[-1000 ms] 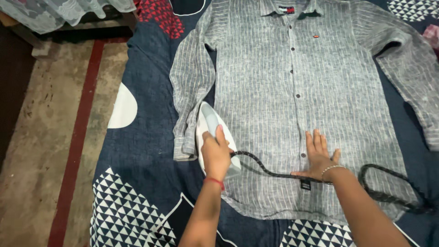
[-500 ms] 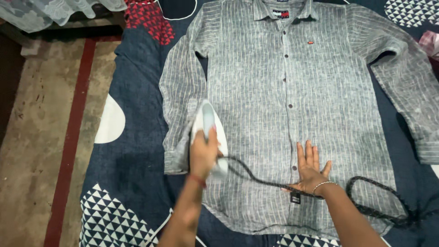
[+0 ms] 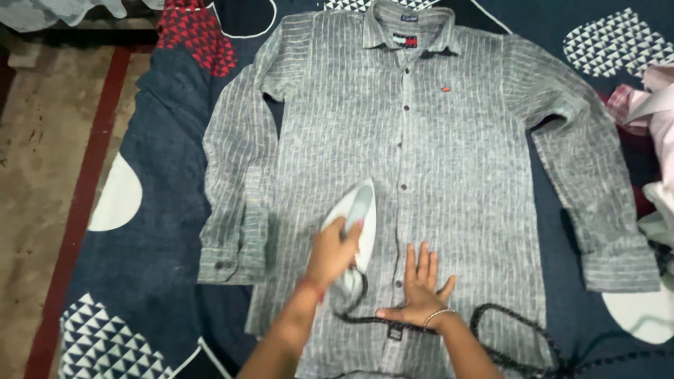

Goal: The person irons a grey striped shirt on a bed, smoothing the fabric and sleeves with an electric iron. The person then flips the shirt over to iron the other side and finishes by ironing a pink shirt sleeve.

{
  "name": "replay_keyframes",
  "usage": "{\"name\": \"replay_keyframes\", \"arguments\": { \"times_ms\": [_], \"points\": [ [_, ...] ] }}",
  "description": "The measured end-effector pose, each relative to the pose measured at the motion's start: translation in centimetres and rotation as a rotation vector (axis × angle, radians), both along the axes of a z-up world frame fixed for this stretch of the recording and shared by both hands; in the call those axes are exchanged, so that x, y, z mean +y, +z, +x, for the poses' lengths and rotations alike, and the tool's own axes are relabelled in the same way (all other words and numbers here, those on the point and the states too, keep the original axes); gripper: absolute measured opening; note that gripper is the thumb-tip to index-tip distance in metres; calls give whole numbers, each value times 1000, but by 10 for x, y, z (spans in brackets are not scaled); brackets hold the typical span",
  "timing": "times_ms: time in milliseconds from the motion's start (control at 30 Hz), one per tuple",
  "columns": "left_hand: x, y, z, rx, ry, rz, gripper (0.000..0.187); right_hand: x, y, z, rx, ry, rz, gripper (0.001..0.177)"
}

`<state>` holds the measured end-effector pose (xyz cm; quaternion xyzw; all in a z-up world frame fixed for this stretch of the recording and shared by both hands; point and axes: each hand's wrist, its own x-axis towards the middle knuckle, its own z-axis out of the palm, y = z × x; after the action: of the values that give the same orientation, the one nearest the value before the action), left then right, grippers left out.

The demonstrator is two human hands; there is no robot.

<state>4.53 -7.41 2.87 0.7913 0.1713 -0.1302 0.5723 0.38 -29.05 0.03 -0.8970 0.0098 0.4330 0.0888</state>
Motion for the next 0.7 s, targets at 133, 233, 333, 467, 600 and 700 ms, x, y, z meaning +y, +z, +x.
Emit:
{"name": "replay_keyframes", "arguments": {
  "times_ms": [133,233,333,467,600,700],
  "points": [
    [-14,3,72,-59,51,65,47,-8,-8,-2,-27,-61,105,139],
    [-28,-1,55,6,77,-1,42,-18,-14,-6,-206,-142,145,94],
    [-40,11,-28,138,30,-223,27,-17,-19,10,-495,-214,102,70],
    [-51,39,-66,284,82,-176,28,-14,-30,70,-859,-59,180,62],
    [-43,30,-9,92,66,-151,31,-3,-47,109,-820,82,97,62],
    [-34,16,85,-42,22,-37,39,-3,-48,111,-844,106,28,61]
  ]
}}
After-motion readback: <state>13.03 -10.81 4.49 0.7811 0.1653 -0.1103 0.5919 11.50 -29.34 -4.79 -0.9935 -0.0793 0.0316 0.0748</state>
